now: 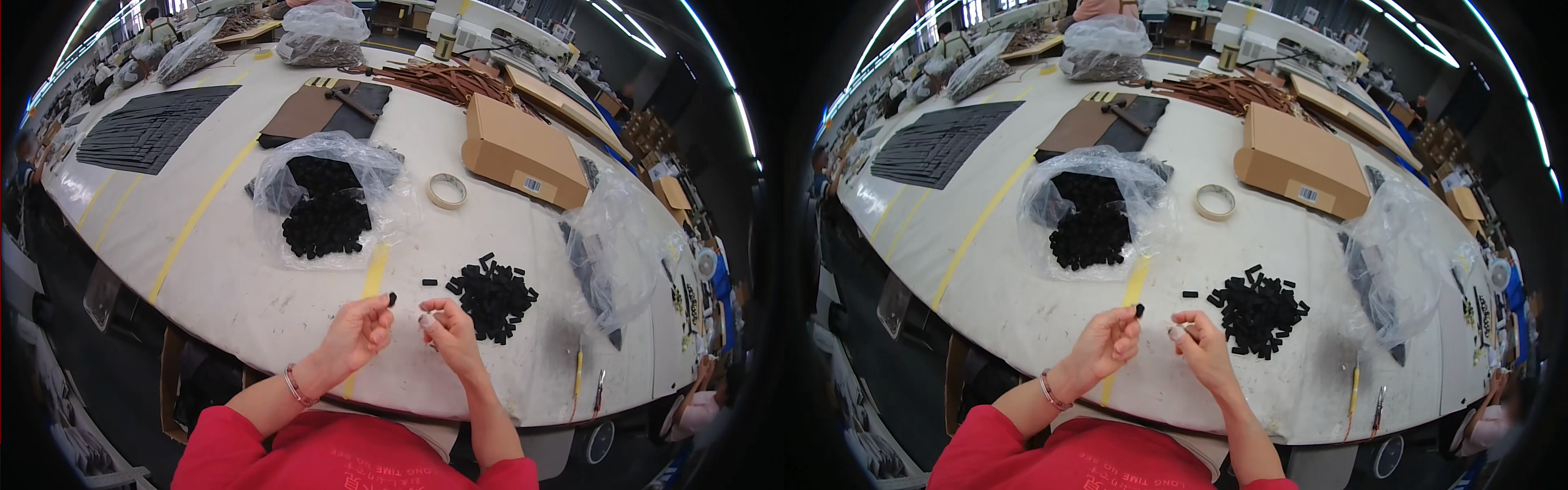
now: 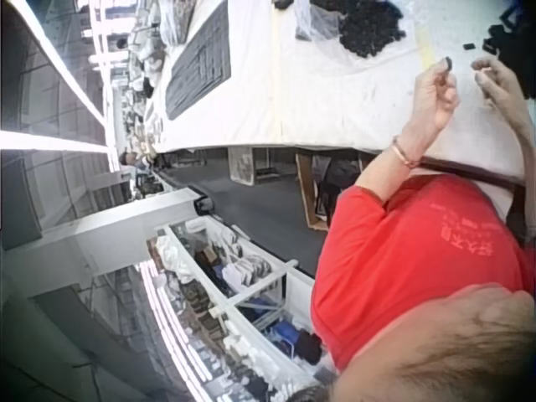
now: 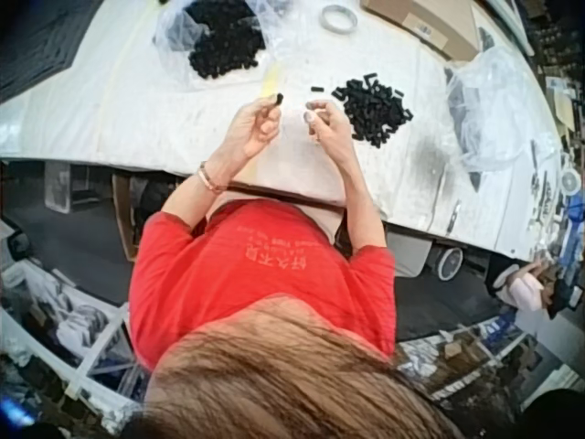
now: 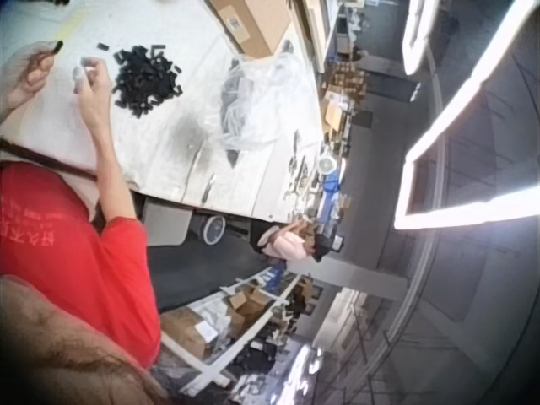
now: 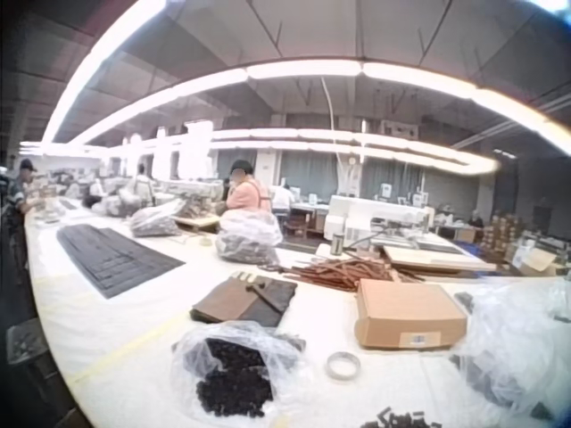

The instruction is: The person sorts and assembles small black plastic components by hand on a large circular workshop table.

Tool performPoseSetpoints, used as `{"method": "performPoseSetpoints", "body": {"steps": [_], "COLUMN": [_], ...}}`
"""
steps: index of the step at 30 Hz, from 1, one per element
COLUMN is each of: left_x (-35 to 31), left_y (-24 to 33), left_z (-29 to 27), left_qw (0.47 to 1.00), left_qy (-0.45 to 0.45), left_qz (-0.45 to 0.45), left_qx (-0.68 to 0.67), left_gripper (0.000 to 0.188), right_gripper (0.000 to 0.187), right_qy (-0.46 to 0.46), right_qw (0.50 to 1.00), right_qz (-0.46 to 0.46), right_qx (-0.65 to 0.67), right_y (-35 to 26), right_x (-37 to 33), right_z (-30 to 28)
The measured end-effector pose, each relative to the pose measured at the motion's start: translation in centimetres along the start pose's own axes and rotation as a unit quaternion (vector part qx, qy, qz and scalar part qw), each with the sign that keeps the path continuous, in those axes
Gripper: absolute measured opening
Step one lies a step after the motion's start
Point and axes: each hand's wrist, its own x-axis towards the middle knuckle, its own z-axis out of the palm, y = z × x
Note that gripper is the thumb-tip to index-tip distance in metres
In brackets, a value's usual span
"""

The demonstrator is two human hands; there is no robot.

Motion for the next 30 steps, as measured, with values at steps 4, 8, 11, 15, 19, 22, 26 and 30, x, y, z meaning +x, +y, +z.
{"method": "performPoseSetpoints", "body": {"steps": [4,8,11,15,19,22,26,30], "left_x": [4.4,4.9,4.0,3.6,3.4,3.2,3.0,2.3], "left_y": [5.6,6.2,4.5,2.4,0.8,0.3,-0.1,0.0], "left_z": [-1.5,-1.2,-1.2,-0.7,-0.1,0.6,0.3,-0.1], "left_qw": [0.986,0.977,0.966,0.835,0.777,0.85,0.948,0.986], "left_qy": [0.088,0.144,0.055,0.035,-0.009,-0.055,-0.051,-0.075], "left_qz": [0.138,0.156,0.134,0.187,0.208,0.108,0.026,-0.107], "left_qx": [0.032,0.028,0.214,0.517,0.593,0.512,0.314,0.108], "left_gripper": [0.017,0.016,0.016,0.015,0.019,0.017,0.014,0.014], "right_gripper": [0.017,0.018,0.017,0.016,0.011,0.007,0.004,0.007], "right_qy": [0.076,-0.014,-0.052,-0.062,-0.084,-0.091,-0.092,-0.04], "right_qw": [0.934,0.865,0.853,0.89,0.956,0.988,0.969,0.994], "right_qz": [-0.033,-0.008,-0.007,-0.007,-0.02,0.047,0.15,0.052], "right_qx": [-0.347,-0.502,-0.519,-0.452,-0.28,-0.112,0.176,0.082], "right_y": [-0.4,-0.9,-0.6,-0.6,-1.0,-1.7,-2.7,-2.8], "right_x": [4.7,6.7,7.1,6.3,4.3,3.0,1.2,0.1], "right_z": [-2.3,-2.6,-2.7,-2.3,-2.0,-1.8,-1.2,-1.0]}}
